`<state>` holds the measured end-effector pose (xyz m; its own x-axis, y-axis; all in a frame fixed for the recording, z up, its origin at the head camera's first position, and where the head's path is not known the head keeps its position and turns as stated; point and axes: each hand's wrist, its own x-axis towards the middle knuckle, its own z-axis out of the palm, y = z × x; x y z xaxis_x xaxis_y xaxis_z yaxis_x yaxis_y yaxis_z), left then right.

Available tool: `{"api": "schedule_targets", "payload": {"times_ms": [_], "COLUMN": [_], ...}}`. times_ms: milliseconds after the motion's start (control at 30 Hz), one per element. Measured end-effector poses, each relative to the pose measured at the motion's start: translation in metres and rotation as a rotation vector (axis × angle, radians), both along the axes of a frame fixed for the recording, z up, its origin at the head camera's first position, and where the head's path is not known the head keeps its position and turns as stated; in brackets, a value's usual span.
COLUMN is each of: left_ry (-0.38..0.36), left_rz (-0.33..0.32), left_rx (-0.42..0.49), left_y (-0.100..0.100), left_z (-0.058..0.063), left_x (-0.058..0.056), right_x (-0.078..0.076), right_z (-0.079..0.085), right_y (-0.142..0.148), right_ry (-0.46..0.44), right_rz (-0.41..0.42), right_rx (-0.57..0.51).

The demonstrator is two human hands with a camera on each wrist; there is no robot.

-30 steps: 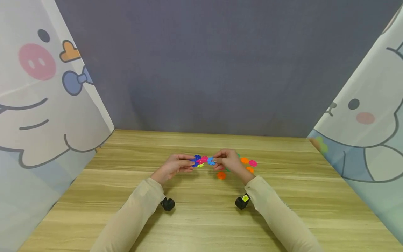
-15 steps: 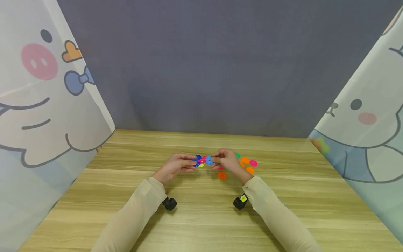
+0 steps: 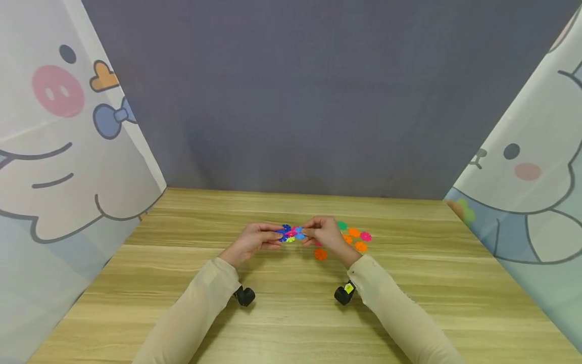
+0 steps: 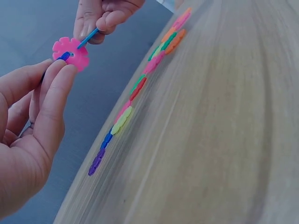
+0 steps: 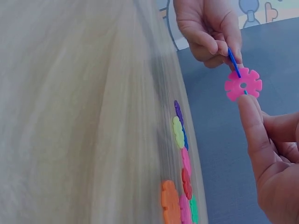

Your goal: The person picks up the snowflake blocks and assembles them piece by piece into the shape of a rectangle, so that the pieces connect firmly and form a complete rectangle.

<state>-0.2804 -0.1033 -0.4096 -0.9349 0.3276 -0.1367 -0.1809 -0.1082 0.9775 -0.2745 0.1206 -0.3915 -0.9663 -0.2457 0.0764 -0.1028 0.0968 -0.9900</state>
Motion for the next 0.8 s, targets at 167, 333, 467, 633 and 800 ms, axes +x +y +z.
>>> {"api": "schedule_targets", "payload": {"times_ms": [167,333,467,633,800], "left_ry": [-0.004,-0.017,-0.009,-0.017,0.002], "left_rz": [0.008,0.012,0.005,0.013,-0.007], "left_rx": [0.004,0.017,0.03,0.033,0.015], "left_y": [-0.0009,-0.0006,-0.0004,0.0013,0.0007], "left_z": [-0.0029,-0.0042,-0.0031,0.0009,0.0047], "left_x": [-0.0014,-0.0018,-0.0014,-0.0012,-0.0008], "right_x": [-0.0023,-0.0021,-0.0019,-0.002,-0.0031], "right_z": [-0.004,-0.0033,-0.0006,0.0014,0.0005], "right_y": [-0.0033,-0.0069,-0.008,-0.0074,-0.0062], "right_ry": [-0.008,-0.038,-0.042,-0.043,-0.042], "right_rz": [-0.026,-0.069,-0.086,-0.089,-0.074], "right_rx": [0.039,0.026,-0.006,0.005,0.007]}}
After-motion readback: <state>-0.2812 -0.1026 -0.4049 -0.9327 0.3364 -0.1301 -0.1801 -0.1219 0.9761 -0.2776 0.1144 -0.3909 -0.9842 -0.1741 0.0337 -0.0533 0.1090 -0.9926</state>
